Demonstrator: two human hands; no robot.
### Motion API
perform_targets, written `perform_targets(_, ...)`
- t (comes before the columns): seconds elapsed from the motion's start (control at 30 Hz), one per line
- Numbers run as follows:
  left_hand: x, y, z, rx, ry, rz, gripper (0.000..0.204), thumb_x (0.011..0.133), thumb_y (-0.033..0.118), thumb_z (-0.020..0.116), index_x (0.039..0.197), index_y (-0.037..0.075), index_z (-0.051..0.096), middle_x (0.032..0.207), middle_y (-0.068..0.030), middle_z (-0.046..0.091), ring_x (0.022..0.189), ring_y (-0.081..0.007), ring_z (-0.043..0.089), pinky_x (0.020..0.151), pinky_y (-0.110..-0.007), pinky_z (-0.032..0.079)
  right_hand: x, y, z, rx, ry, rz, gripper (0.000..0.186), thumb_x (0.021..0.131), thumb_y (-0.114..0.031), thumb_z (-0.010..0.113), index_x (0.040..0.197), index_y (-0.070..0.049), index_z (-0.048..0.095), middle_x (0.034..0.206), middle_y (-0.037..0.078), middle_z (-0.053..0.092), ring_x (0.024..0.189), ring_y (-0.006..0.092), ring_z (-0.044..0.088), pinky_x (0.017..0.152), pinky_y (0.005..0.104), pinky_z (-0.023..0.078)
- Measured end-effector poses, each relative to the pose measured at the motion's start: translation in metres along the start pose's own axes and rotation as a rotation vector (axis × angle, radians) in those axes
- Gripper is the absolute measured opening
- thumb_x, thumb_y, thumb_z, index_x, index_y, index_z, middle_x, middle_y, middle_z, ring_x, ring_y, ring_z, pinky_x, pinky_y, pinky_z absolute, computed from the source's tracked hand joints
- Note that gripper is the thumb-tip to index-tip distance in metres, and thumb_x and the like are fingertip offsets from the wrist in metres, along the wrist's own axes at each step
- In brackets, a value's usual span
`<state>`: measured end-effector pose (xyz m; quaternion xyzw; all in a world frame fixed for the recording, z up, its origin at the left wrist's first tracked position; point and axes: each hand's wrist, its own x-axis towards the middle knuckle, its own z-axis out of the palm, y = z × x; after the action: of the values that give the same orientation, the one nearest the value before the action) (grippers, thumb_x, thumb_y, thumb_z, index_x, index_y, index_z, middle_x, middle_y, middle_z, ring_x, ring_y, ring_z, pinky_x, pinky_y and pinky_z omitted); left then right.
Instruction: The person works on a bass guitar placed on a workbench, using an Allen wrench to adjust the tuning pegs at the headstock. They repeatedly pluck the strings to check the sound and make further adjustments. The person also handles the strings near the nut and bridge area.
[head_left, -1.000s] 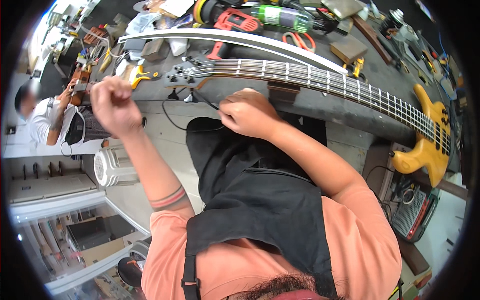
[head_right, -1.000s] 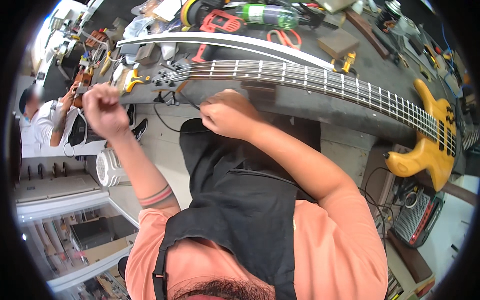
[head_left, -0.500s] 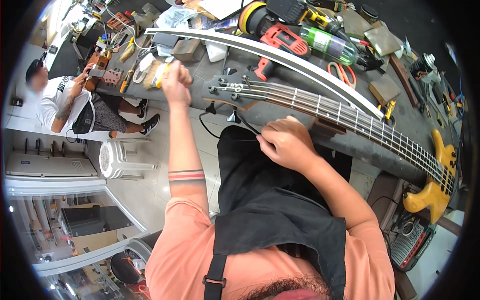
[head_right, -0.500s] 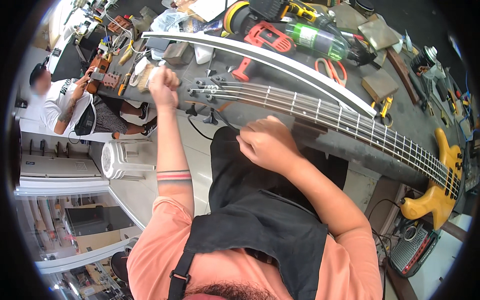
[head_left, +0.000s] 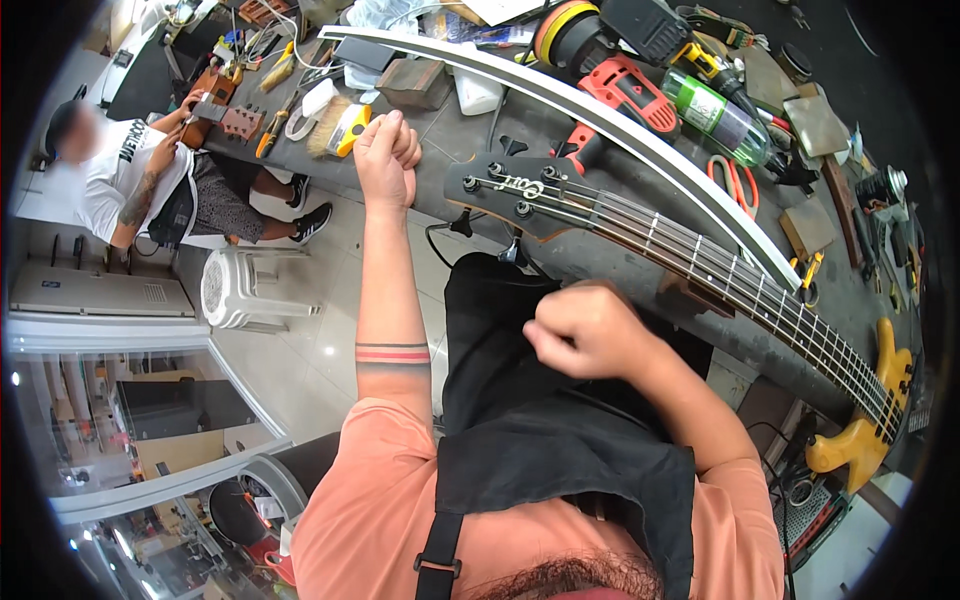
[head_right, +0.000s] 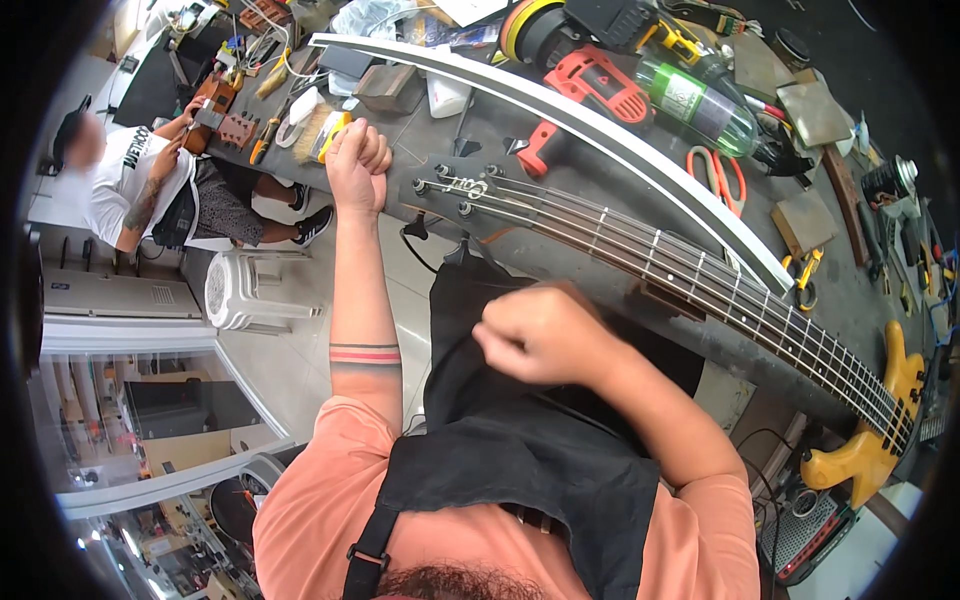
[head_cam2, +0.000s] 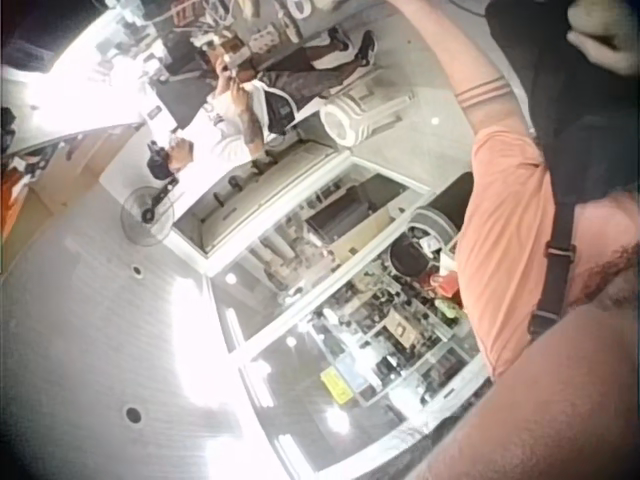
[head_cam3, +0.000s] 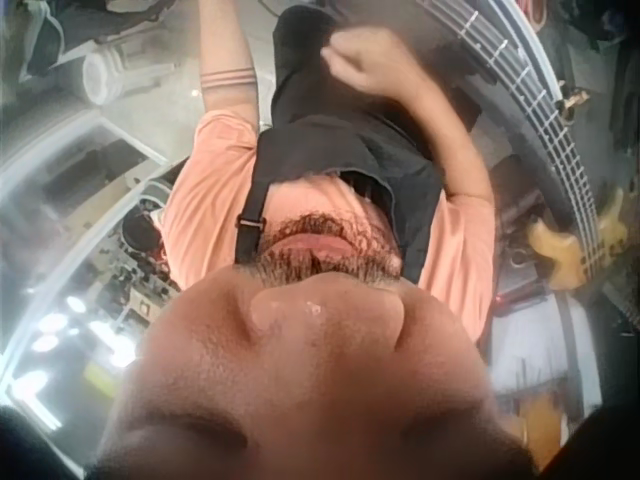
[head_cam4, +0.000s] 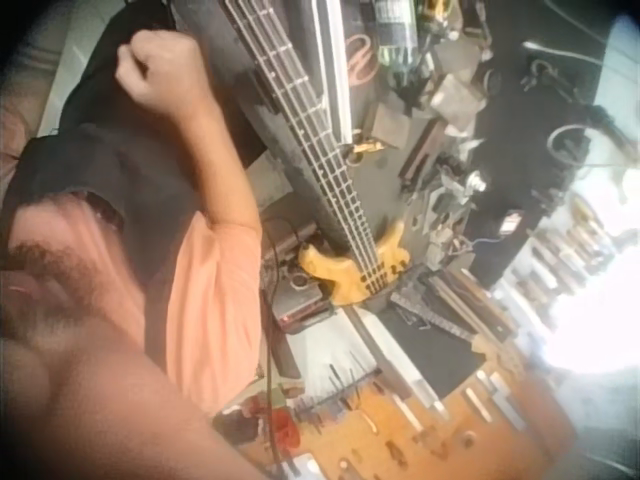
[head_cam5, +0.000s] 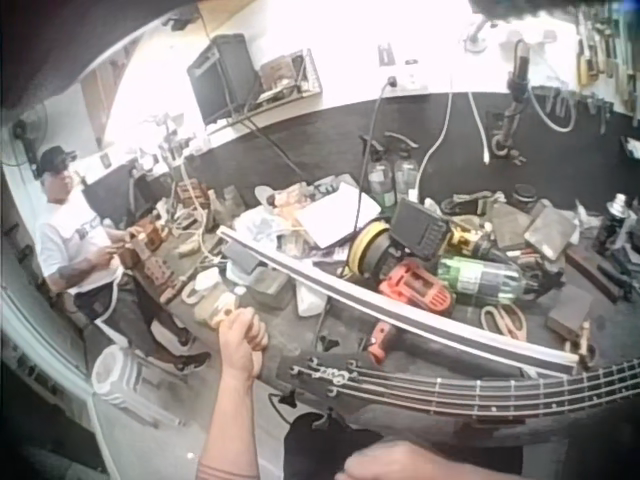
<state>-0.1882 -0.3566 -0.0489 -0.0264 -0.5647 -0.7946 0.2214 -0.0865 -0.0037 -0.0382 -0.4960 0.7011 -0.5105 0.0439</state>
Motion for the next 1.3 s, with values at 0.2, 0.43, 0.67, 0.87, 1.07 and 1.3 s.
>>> perform_targets(0.2,-0.002,0.002,-0.001,-0.042,0.004,0.002,0.043,0.115,0.013,0.061,0.077,0.014,0.043,0.066,0.0058,0.033,0.054,-0.0067,0.026,0.051,-0.029,0.022,0.008,0.008,-0.007,0.016,-0.036,0.044,0.033,0.099,-0.019,0.077,0.076,-0.006,0.057,0.069,0.013,0.059,0.065,0.0381,0.063,0.061,0.0488,0.049)
perform_targets(0.43,-0.001,0.002,-0.001,-0.024,0.011,0.001,0.043,0.116,0.014,0.062,0.077,0.015,0.044,0.065,0.0066,0.033,0.054,-0.0063,0.026,0.051,-0.029,0.021,0.01,0.009,-0.012,-0.021,-0.005,0.204,0.034,0.103,-0.024,0.075,0.08,-0.005,0.061,0.071,0.018,0.061,0.066,0.0404,0.061,0.061,0.0493,0.045)
perform_targets(0.67,-0.001,0.0,0.0,-0.002,0.01,0.002,0.042,0.117,0.015,0.06,0.077,0.015,0.046,0.064,0.0065,0.033,0.052,-0.0066,0.026,0.05,-0.03,0.021,0.008,0.01,-0.018,0.05,-0.033,0.278,0.037,0.108,-0.03,0.074,0.084,-0.003,0.064,0.071,0.017,0.06,0.062,0.0374,0.057,0.062,0.0467,0.044)
perform_targets(0.87,-0.001,-0.001,0.001,0.005,0.025,-0.012,0.043,0.117,0.015,0.063,0.077,0.014,0.046,0.064,0.0064,0.034,0.053,-0.0063,0.027,0.051,-0.03,0.022,0.008,0.01,-0.021,0.103,-0.054,0.36,0.037,0.109,-0.03,0.072,0.085,-0.003,0.064,0.071,0.017,0.056,0.063,0.0356,0.053,0.062,0.0446,0.044)
perform_targets(1.07,0.001,0.002,0.004,-0.004,0.03,-0.009,0.044,0.117,0.015,0.064,0.077,0.015,0.045,0.065,0.0067,0.034,0.054,-0.0059,0.027,0.051,-0.029,0.021,0.012,0.011,-0.024,0.107,-0.071,0.341,0.037,0.109,-0.03,0.072,0.085,-0.002,0.063,0.073,0.019,0.053,0.065,0.037,0.051,0.064,0.046,0.044)
perform_targets(1.3,-0.001,-0.001,0.0,-0.014,0.022,-0.019,0.044,0.117,0.015,0.064,0.077,0.015,0.046,0.065,0.0064,0.035,0.055,-0.0059,0.028,0.052,-0.029,0.021,0.009,0.012,-0.019,0.109,-0.055,0.304,0.039,0.11,-0.024,0.073,0.083,-0.001,0.057,0.073,0.01,0.044,0.067,0.0213,0.043,0.064,0.04,0.041)
